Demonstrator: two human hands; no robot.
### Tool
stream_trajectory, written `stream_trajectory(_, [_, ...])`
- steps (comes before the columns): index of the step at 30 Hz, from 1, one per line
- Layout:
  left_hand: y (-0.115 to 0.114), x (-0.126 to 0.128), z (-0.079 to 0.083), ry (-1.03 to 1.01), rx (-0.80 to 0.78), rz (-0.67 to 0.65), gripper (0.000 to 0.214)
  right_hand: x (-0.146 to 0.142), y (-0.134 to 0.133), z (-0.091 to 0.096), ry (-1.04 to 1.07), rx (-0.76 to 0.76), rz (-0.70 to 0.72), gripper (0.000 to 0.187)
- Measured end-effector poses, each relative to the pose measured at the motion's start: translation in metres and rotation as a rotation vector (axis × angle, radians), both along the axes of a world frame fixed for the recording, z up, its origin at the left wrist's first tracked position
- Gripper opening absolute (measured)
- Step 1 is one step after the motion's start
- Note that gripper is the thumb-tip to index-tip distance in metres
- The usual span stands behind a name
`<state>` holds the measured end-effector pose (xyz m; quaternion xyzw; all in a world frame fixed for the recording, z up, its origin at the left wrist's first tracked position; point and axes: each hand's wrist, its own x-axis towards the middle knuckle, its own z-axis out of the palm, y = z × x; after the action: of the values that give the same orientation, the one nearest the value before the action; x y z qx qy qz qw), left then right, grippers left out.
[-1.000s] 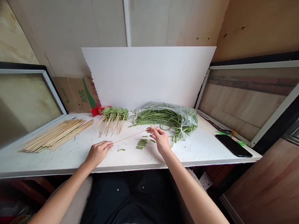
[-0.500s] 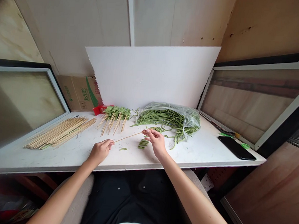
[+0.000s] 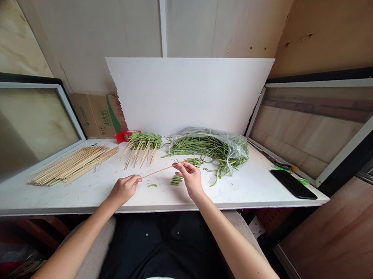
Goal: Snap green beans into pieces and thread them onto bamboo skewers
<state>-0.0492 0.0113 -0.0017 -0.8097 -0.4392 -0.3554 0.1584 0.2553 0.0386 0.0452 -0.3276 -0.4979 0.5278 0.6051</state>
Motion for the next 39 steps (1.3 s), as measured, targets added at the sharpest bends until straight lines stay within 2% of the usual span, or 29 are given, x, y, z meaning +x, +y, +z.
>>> stream_trajectory(12, [0.001,0.002,-0.003,0.087,-0.018,-0.014,0.034,-0.016,-0.008,-0.010,-0.071,0.016,0.064,0.042])
stream_trajectory(18, [-0.002,0.006,0.003,0.065,-0.072,0.031,0.033,-0.021,-0.003,-0.017,-0.043,-0.008,0.057,0.039])
stream_trajectory(24, [-0.004,0.011,0.008,0.036,-0.021,0.007,0.014,-0.021,0.002,-0.024,-0.113,-0.003,-0.015,0.044])
stream_trajectory(31, [0.001,0.005,0.001,0.038,-0.017,-0.029,0.027,-0.017,0.004,-0.023,-0.230,0.073,-0.014,0.043])
stream_trajectory(39, [0.000,0.005,0.002,0.086,-0.051,-0.027,0.030,-0.013,0.009,-0.022,-0.279,0.182,0.005,0.040])
